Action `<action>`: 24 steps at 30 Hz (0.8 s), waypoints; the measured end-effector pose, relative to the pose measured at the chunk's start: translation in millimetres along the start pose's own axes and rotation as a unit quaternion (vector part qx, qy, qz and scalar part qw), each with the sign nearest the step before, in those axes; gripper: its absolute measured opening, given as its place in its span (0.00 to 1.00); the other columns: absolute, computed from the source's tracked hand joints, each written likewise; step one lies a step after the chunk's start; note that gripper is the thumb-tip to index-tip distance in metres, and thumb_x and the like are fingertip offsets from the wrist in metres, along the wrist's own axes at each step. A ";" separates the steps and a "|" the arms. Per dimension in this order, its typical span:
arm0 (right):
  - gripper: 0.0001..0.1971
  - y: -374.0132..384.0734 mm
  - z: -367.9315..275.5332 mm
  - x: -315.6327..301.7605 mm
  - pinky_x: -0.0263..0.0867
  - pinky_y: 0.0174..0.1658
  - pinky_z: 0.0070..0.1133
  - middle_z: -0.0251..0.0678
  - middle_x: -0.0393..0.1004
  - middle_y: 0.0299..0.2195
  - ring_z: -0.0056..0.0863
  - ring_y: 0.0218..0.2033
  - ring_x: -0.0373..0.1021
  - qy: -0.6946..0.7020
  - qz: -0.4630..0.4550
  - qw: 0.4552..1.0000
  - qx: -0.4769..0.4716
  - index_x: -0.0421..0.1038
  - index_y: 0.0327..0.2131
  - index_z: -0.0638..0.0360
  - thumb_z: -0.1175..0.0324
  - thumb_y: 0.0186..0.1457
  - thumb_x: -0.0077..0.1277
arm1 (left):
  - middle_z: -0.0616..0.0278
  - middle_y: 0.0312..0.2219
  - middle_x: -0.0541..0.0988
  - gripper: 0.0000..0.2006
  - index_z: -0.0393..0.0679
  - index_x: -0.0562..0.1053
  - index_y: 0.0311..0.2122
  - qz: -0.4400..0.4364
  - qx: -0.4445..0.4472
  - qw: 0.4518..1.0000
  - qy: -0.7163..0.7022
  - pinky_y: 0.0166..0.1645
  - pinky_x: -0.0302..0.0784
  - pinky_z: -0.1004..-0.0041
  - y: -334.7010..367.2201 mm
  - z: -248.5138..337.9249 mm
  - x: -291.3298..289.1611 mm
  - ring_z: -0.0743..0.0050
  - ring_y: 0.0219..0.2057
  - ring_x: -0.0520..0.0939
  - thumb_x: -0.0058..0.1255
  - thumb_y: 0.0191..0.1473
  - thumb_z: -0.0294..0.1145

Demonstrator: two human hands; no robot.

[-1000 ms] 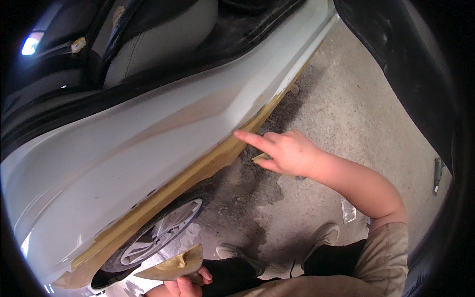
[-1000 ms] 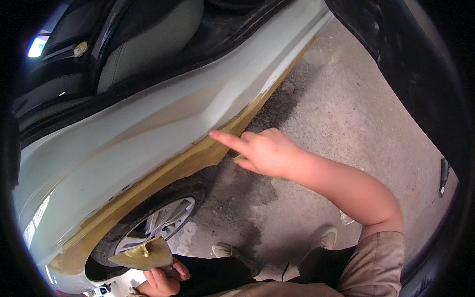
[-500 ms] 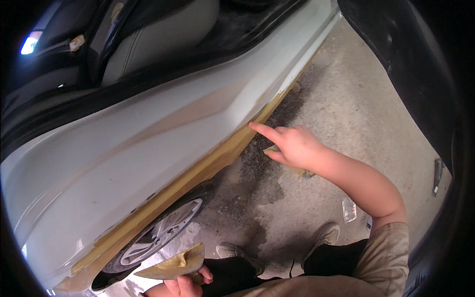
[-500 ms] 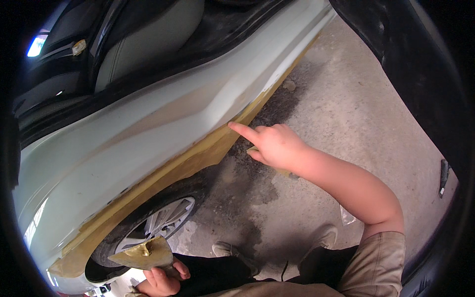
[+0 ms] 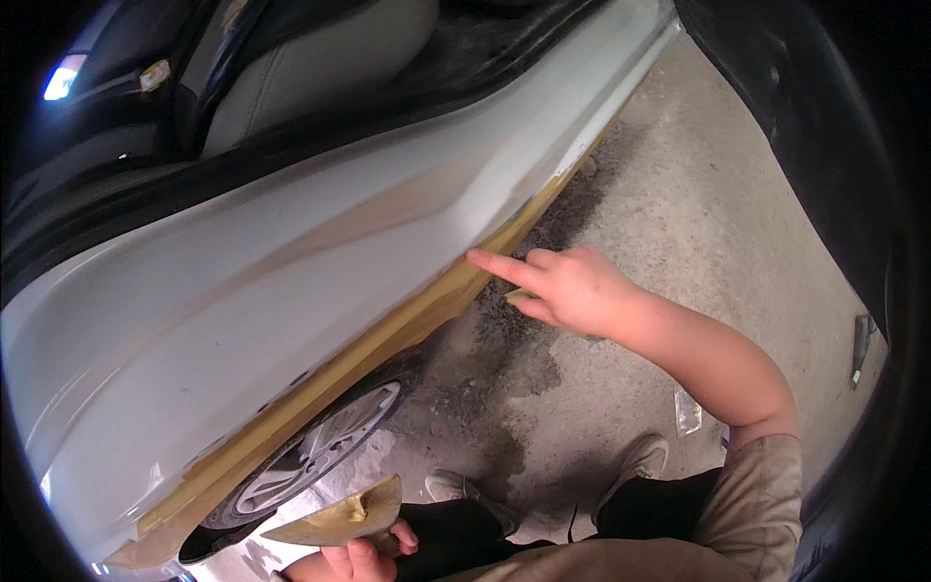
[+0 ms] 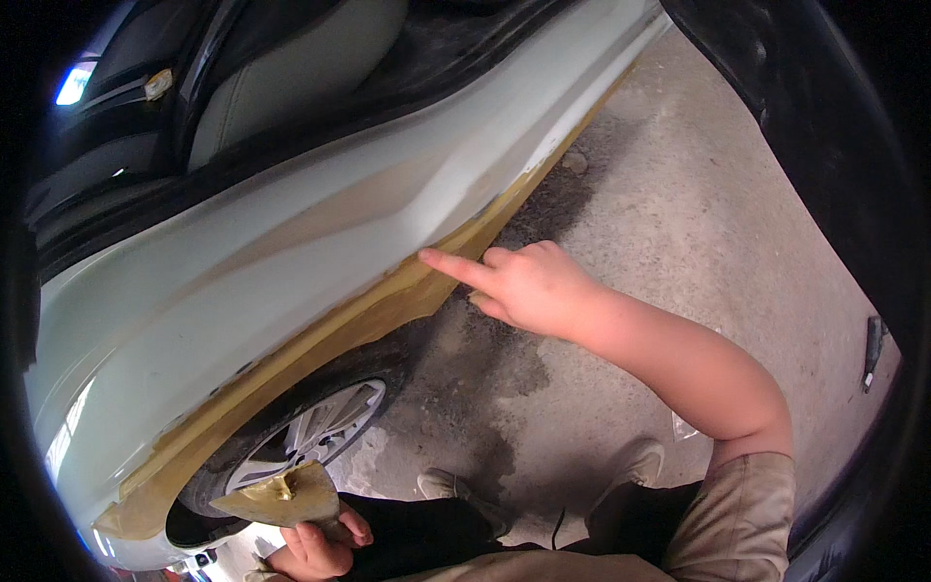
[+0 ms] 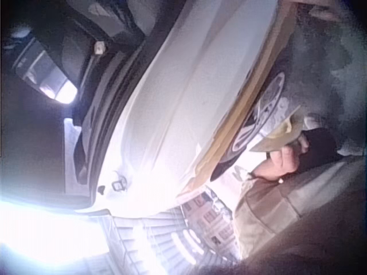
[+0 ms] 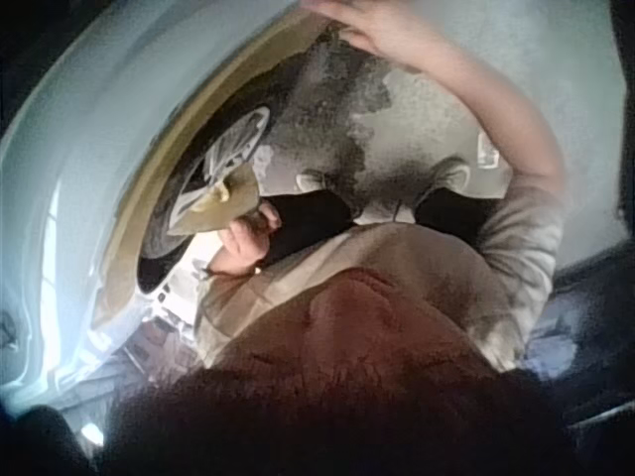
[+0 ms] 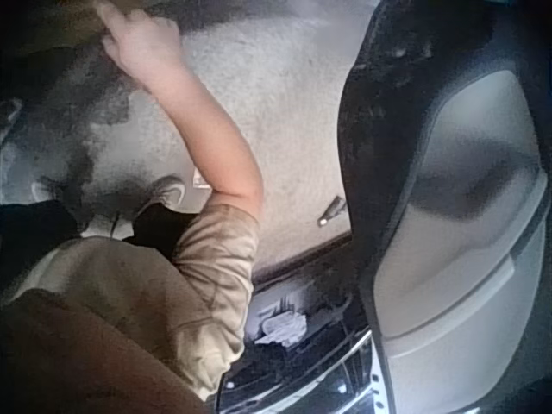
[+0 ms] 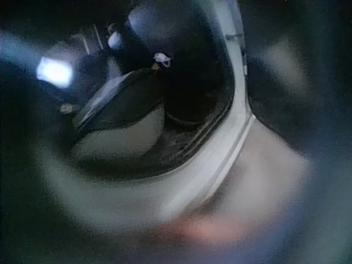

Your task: The person applies a beige body filler to the lower side panel of a white car using a putty knife, smoothing the material along the edge. The person repeatedly spreads and levels the filler along the panel's lower trim area.

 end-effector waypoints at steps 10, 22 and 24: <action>0.43 0.5 -5.4 -2.0 0.75 0.26 0.33 0.35 0.71 0.24 0.37 0.20 0.73 0.025 0.010 0.999 -0.028 0.53 0.71 0.32 0.58 0.54 0.63 | 0.59 0.16 0.66 0.16 0.40 0.63 0.31 0.044 0.002 0.999 -0.022 0.26 0.73 0.62 -3.9 -4.2 -4.3 0.66 0.17 0.68 0.35 0.72 0.37; 0.43 -4.0 26.1 10.7 0.77 0.29 0.35 0.37 0.74 0.25 0.40 0.23 0.76 0.007 -0.020 0.999 0.025 0.53 0.71 0.30 0.61 0.54 0.63 | 0.48 0.30 0.75 0.31 0.24 0.52 0.63 -0.013 -0.076 0.997 -0.016 0.32 0.71 0.73 -5.2 -14.6 -0.6 0.69 0.26 0.75 0.34 0.72 0.46; 0.43 -4.7 32.3 11.3 0.77 0.30 0.35 0.37 0.73 0.26 0.41 0.23 0.75 0.007 -0.019 0.999 0.035 0.53 0.70 0.30 0.61 0.54 0.63 | 0.50 0.28 0.76 0.33 0.25 0.52 0.65 0.009 -0.069 0.998 -0.011 0.30 0.70 0.75 -4.8 -14.6 -0.5 0.72 0.24 0.74 0.35 0.72 0.48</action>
Point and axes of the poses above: each hand's wrist, its own y-axis towards the middle knuckle, its own x-axis out of the palm, z = x × y, the point moved 9 cm from there along y, towards the middle knuckle
